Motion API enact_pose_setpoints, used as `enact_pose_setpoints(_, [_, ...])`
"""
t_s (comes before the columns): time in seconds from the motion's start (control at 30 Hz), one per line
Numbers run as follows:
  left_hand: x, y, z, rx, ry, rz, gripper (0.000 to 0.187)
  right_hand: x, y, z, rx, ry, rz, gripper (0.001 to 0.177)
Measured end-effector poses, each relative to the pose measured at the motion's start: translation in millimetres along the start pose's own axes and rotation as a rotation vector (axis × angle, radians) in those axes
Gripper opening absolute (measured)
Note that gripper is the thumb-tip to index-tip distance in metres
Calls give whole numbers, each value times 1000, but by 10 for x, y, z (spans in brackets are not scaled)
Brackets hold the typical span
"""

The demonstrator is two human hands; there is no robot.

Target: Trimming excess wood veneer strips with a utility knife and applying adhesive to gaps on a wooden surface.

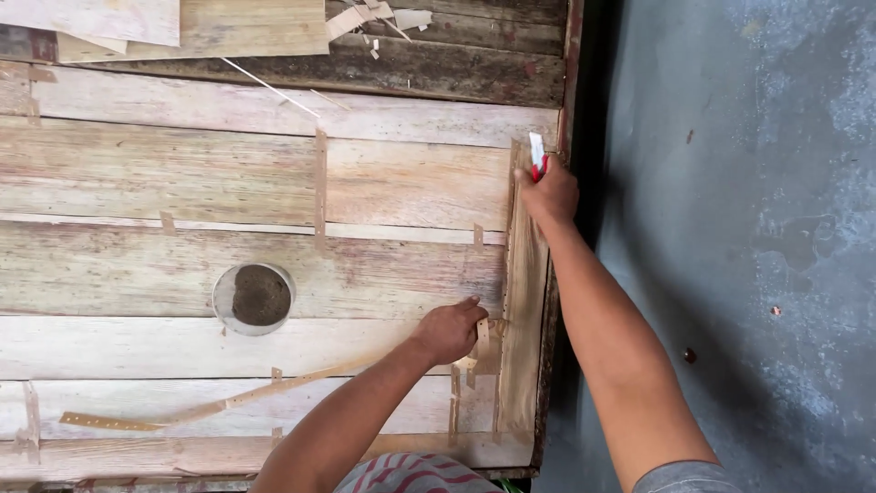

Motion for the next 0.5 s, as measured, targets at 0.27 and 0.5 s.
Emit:
enact_pose_setpoints(0.27, [-52,17,-59,-22,49,-91,38,96,-369,348,-12,-35,-36,37])
enact_pose_setpoints(0.5, [107,35,10,30,76,-134,35,41,-282,436,23,37,-52,43])
Point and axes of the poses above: each hand's wrist, its own y-axis away from the middle knuckle, its own x-axis out of the palm, z = x × y, the point moved 7 cm from there along -y, towards the middle knuckle, and after that the axes turned 14 degrees about -z, right-handed, at the moved point
